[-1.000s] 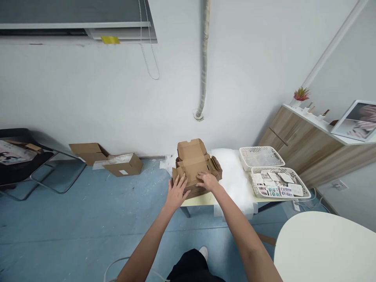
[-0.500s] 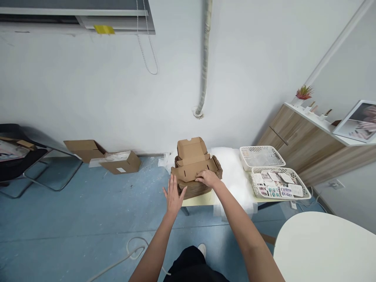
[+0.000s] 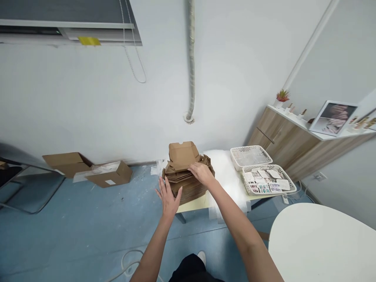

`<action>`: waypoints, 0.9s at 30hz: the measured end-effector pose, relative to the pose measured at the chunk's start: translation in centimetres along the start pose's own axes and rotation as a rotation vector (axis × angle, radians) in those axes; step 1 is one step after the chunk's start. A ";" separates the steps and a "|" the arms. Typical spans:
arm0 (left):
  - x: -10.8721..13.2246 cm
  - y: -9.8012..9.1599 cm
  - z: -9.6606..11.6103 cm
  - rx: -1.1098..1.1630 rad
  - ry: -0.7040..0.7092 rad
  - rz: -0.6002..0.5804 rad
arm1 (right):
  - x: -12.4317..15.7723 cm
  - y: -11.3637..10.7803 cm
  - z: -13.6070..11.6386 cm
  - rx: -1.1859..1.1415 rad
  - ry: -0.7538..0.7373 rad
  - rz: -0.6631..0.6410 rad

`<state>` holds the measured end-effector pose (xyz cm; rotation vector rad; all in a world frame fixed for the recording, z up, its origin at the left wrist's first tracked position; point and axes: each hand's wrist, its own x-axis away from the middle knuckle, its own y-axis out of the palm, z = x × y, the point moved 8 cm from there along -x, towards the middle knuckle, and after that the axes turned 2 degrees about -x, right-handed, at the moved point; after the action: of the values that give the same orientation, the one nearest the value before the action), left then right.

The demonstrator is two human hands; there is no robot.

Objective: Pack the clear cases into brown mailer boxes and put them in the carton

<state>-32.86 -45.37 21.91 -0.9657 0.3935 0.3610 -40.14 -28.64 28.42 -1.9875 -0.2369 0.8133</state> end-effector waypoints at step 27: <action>4.1 2.2 7.4 0.021 0.424 -0.157 | 0.0 -9.5 -1.9 0.042 0.071 0.191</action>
<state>-29.10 -37.45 22.09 -1.0448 0.7001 0.0051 -37.41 -24.89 36.88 -2.0160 0.0125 0.8588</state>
